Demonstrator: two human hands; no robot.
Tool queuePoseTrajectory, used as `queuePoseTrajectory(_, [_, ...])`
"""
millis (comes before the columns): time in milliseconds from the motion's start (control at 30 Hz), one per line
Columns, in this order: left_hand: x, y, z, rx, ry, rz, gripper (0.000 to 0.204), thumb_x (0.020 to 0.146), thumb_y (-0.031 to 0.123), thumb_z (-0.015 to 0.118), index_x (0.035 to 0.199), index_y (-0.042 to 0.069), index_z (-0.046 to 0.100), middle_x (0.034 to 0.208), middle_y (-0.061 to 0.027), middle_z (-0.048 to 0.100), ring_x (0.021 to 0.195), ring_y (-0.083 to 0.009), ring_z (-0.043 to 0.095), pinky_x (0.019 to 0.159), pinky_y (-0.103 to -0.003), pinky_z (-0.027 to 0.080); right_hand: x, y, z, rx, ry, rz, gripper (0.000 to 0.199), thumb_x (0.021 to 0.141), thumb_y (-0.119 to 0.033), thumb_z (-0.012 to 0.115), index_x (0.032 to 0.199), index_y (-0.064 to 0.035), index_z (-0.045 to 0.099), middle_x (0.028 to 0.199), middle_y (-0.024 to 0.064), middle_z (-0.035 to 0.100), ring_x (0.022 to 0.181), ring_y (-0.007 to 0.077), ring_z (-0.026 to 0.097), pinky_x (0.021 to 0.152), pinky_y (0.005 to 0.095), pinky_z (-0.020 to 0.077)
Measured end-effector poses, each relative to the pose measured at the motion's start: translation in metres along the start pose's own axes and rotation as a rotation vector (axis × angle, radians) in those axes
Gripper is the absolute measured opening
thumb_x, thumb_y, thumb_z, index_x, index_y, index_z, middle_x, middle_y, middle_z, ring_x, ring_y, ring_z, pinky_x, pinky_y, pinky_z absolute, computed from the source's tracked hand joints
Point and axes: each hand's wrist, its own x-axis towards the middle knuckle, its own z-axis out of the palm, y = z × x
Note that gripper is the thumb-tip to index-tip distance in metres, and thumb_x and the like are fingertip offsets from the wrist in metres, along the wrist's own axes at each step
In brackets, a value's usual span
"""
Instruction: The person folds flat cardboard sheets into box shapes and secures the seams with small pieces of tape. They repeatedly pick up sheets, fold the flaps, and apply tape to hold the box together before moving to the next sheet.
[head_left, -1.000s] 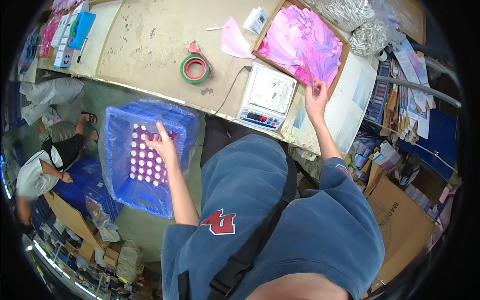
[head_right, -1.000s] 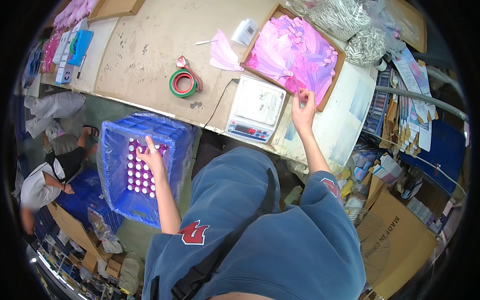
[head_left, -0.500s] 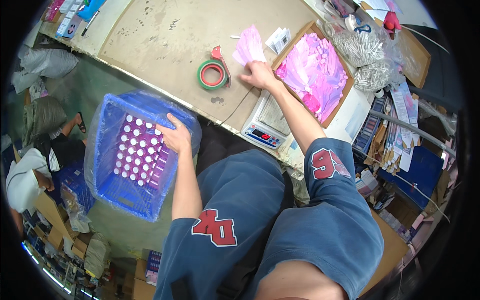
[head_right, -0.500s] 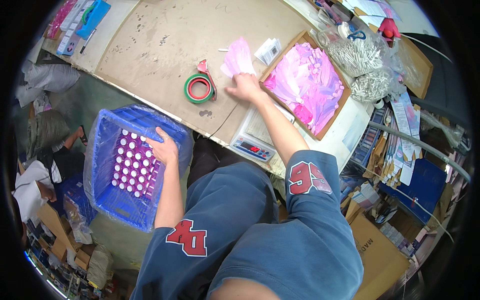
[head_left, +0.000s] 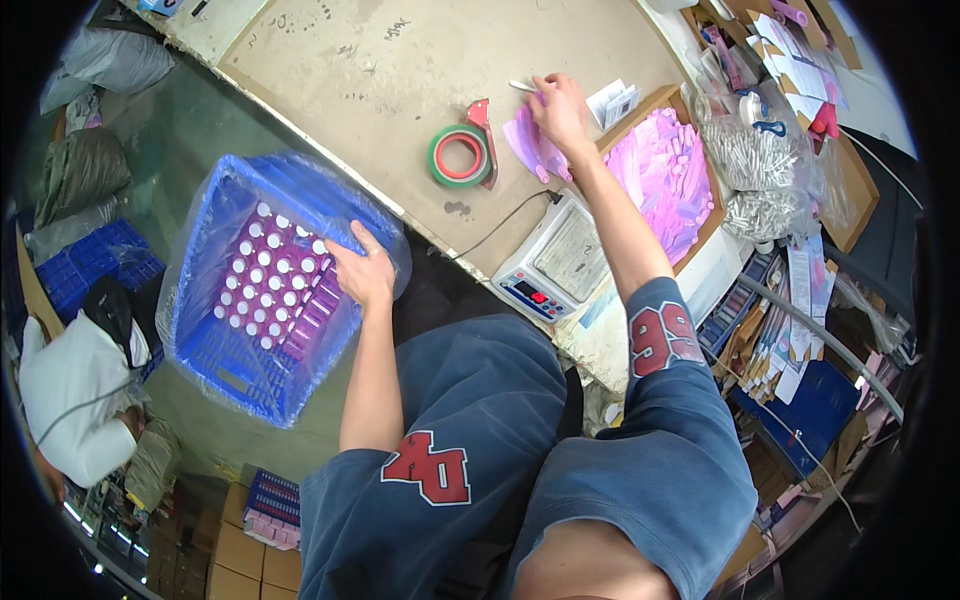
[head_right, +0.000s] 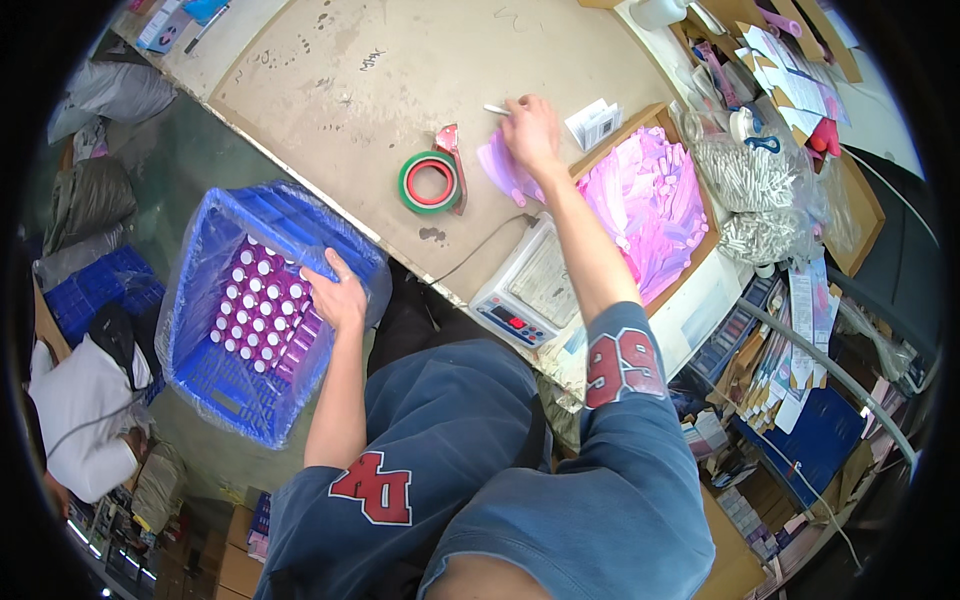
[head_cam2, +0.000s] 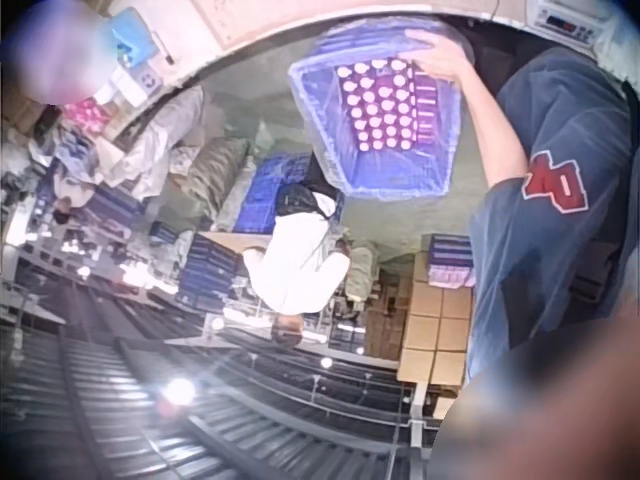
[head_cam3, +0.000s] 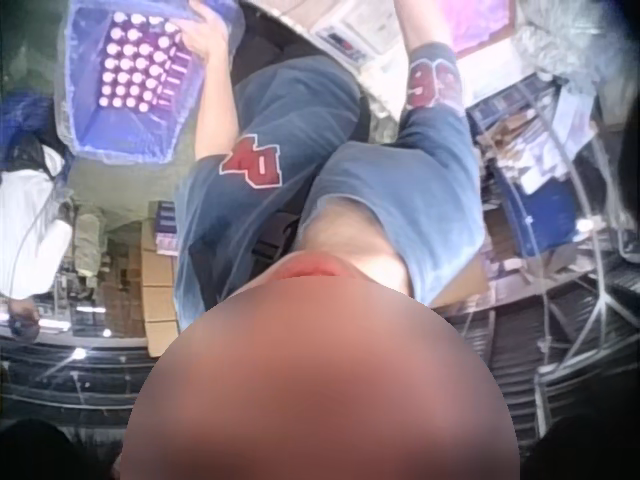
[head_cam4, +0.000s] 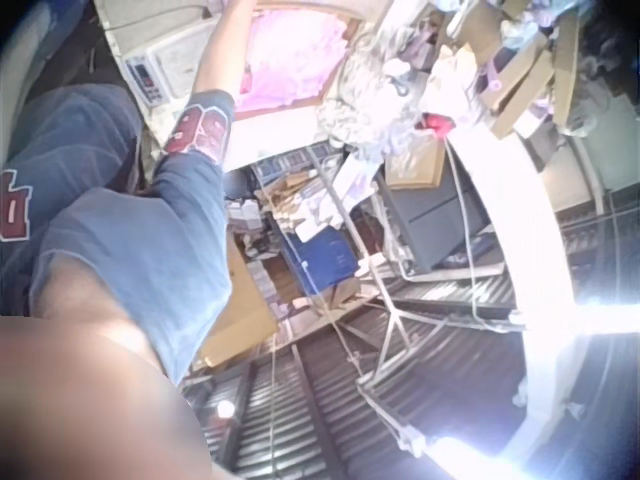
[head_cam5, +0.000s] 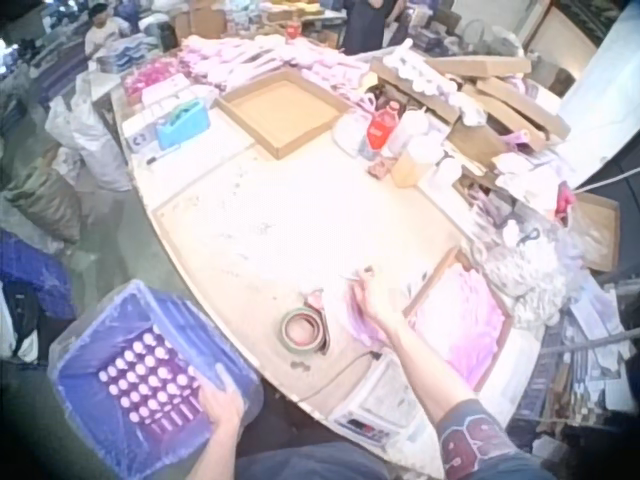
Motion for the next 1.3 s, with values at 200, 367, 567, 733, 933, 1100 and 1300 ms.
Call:
queuePoseTrajectory(200, [0.0,0.002,0.001,-0.045,0.001,0.016,0.07,0.1,0.056,0.042,0.138,-0.003,0.04,0.108,-0.0327,0.066,0.101,-0.0496,0.063,0.089,-0.054,0.047,0.032,-0.018,0.025,-0.055,0.017,-0.006,0.023,0.088,-0.022,0.067,0.096,-0.001,0.068,0.101,0.0154,0.066,0.099,0.0338,0.061,0.09,0.0442,0.0488])
queuePoseTrajectory(367, [0.0,-0.001,0.003,-0.02,0.025,0.04,0.076,0.1,0.057,0.042,0.139,-0.008,0.039,0.109,-0.0339,0.065,0.104,-0.0496,0.062,0.091,-0.052,0.046,0.058,-0.009,-0.02,0.666,0.272,0.271,0.026,0.093,-0.017,0.054,0.11,0.0025,0.056,0.095,0.0239,0.063,0.084,0.0434,0.063,0.079,0.0481,0.051])
queuePoseTrajectory(567, [-0.002,-0.001,0.003,-0.023,0.006,0.024,0.076,0.1,0.056,0.042,0.139,-0.009,0.039,0.111,-0.0334,0.065,0.104,-0.0499,0.061,0.092,-0.052,0.046,0.046,0.071,-0.067,0.026,0.193,0.717,0.055,0.085,-0.041,0.064,0.114,0.0051,0.06,0.105,0.0255,0.07,0.1,0.0414,0.067,0.088,0.0474,0.0514])
queuePoseTrajectory(733, [-0.002,-0.002,0.003,-0.063,0.018,0.054,0.077,0.1,0.058,0.042,0.142,-0.007,0.039,0.114,-0.0318,0.065,0.106,-0.0496,0.061,0.094,-0.052,0.046,0.021,0.11,-0.049,0.023,-0.115,0.865,0.06,0.075,-0.048,0.07,0.107,0.0033,0.071,0.103,0.0295,0.07,0.101,0.0398,0.069,0.091,0.0439,0.0517])
queuePoseTrajectory(933, [-0.003,-0.001,0.004,-0.055,0.047,0.07,0.076,0.1,0.059,0.042,0.141,-0.006,0.041,0.12,-0.0312,0.063,0.109,-0.049,0.06,0.095,-0.051,0.046,-0.002,0.113,-0.098,0.157,0.182,0.663,0.045,0.077,-0.038,0.069,0.095,0.0032,0.074,0.091,0.0253,0.072,0.092,0.039,0.071,0.086,0.0431,0.0537])
queuePoseTrajectory(1100, [-0.003,-0.003,0.006,-0.072,0.055,0.084,0.071,0.1,0.057,0.044,0.137,-0.005,0.045,0.122,-0.031,0.062,0.11,-0.049,0.059,0.095,-0.052,0.046,-0.063,0.116,-0.17,0.121,0.213,0.487,0.03,0.081,-0.029,0.069,0.095,-0.0024,0.071,0.078,0.0168,0.07,0.074,0.0316,0.07,0.071,0.0393,0.0532])
queuePoseTrajectory(1300, [0.0,-0.009,0.012,-0.063,0.075,0.088,0.069,0.1,0.056,0.043,0.135,-0.003,0.047,0.123,-0.0304,0.061,0.111,-0.0486,0.059,0.097,-0.051,0.045,-0.151,0.107,-0.18,-0.105,-0.089,0.364,0.024,0.084,-0.028,0.072,0.095,-0.0064,0.07,0.077,0.0123,0.069,0.072,0.0333,0.069,0.066,0.0419,0.0529])
